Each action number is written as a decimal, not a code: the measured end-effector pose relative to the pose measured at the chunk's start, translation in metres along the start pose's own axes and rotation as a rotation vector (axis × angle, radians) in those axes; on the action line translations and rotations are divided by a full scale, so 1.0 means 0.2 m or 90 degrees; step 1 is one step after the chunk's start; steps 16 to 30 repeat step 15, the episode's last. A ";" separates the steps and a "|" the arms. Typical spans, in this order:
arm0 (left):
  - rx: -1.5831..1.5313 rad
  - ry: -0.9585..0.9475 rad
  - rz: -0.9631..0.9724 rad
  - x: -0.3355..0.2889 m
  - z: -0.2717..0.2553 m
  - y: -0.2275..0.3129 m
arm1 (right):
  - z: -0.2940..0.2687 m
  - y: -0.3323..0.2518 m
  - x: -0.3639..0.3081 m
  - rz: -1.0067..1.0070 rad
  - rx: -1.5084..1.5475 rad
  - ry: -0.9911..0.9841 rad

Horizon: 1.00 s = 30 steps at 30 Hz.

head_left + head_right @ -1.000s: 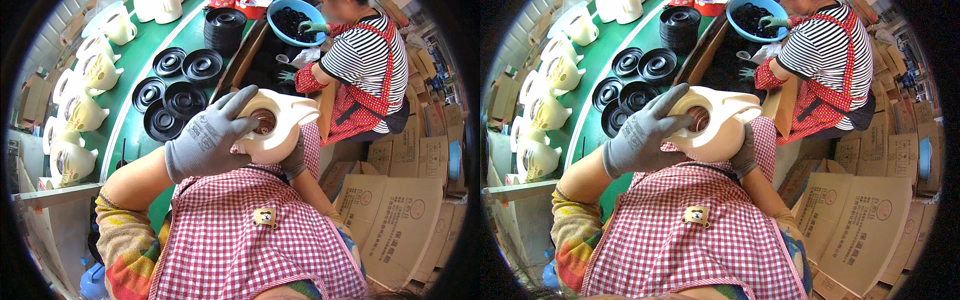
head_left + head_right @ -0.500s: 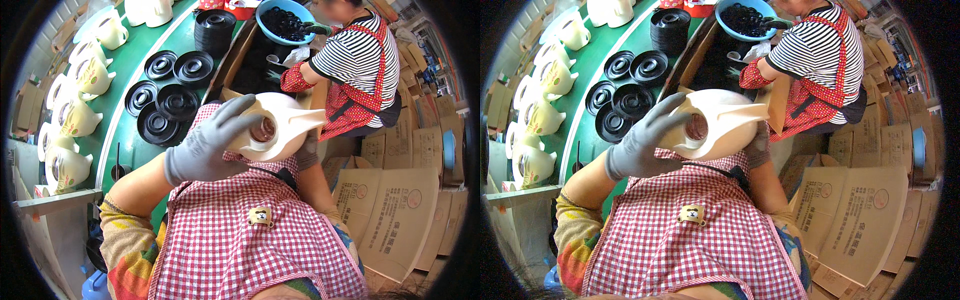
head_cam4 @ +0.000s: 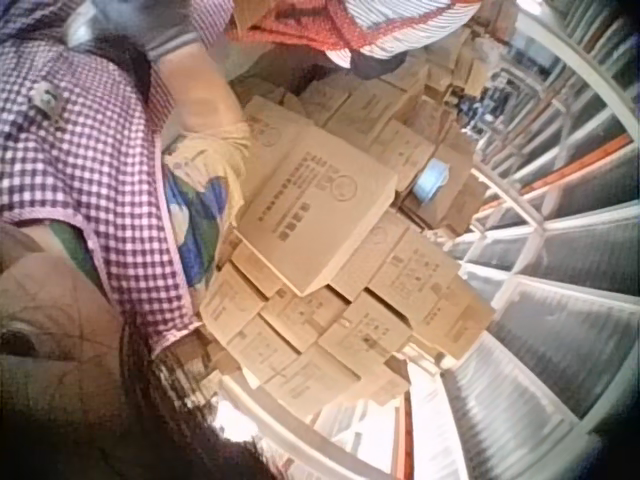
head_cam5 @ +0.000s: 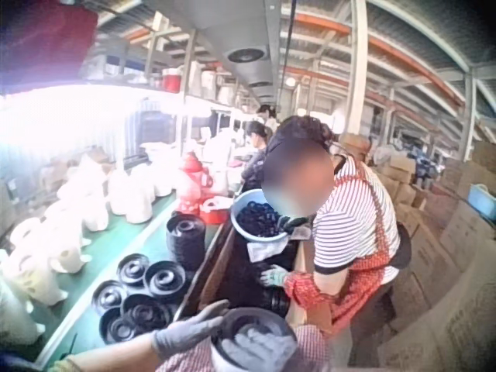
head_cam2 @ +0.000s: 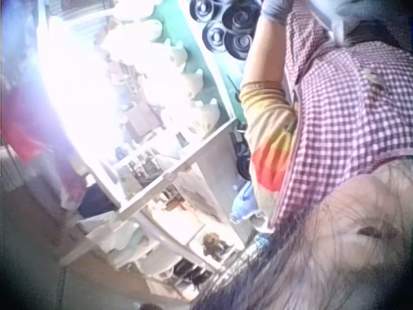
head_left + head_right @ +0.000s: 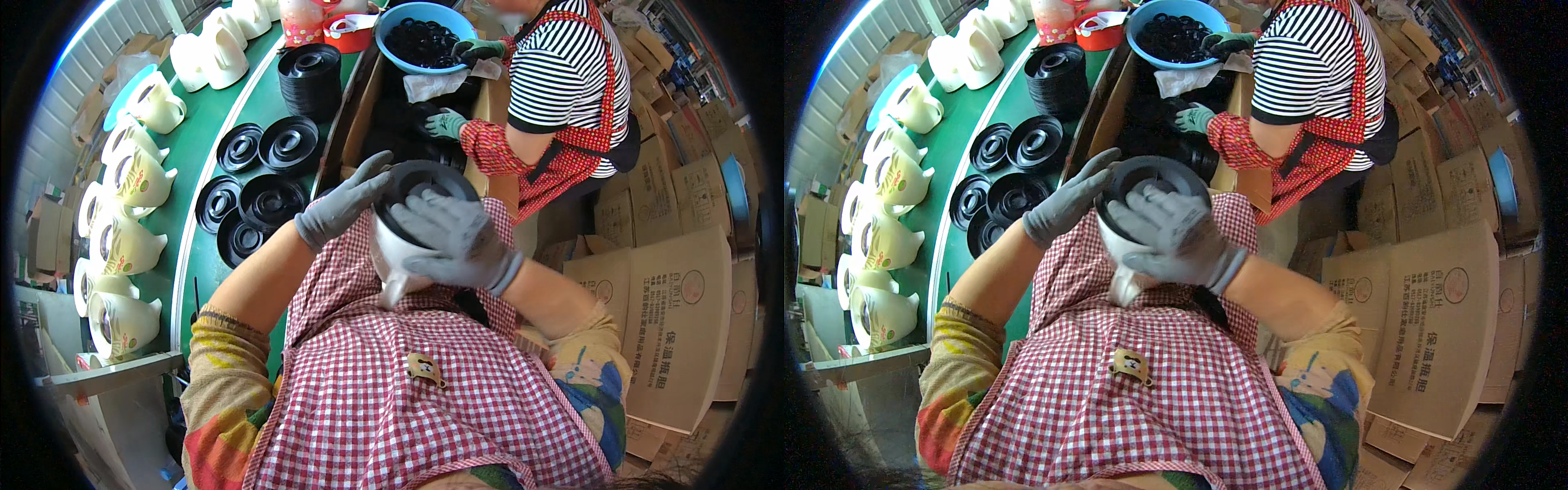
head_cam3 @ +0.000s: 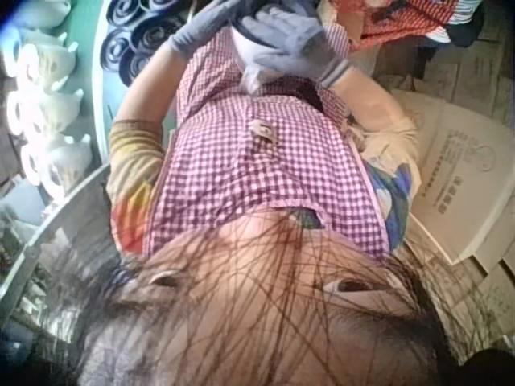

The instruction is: The person assembles white plastic kettles by inserting black heating bases into the kettle bodies. They repeatedly pick up a kettle, insert the base, and place the finished unit on a nearby table.

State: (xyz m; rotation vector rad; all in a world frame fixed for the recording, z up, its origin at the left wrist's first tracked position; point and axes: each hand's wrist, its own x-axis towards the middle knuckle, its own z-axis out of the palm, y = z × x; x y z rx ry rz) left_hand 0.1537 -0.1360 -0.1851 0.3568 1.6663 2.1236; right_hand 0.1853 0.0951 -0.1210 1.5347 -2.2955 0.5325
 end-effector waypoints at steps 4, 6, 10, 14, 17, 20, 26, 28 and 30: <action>0.354 -0.055 -0.053 0.25 -0.06 -0.17 | 0.32 -0.10 -0.15 0.042 -0.035 -0.100; 0.633 -0.071 -0.047 0.25 -0.01 -0.24 | 0.32 -0.07 -0.21 0.003 0.013 -0.071; 0.363 -0.124 -0.157 0.34 -0.12 -0.19 | 0.27 0.37 -0.19 -0.135 0.170 -0.077; 0.469 -0.245 -0.139 0.48 -0.15 -0.17 | 0.35 0.55 -0.09 -0.224 0.178 -0.200; 0.581 -0.267 -0.068 0.50 -0.21 -0.26 | 0.37 0.54 -0.06 -0.204 0.159 -0.251; 0.581 -0.267 -0.068 0.50 -0.21 -0.26 | 0.37 0.54 -0.06 -0.204 0.159 -0.251; 0.581 -0.267 -0.068 0.50 -0.21 -0.26 | 0.37 0.54 -0.06 -0.204 0.159 -0.251; 0.581 -0.267 -0.068 0.50 -0.21 -0.26 | 0.37 0.54 -0.06 -0.204 0.159 -0.251; 0.581 -0.267 -0.068 0.50 -0.21 -0.26 | 0.37 0.54 -0.06 -0.204 0.159 -0.251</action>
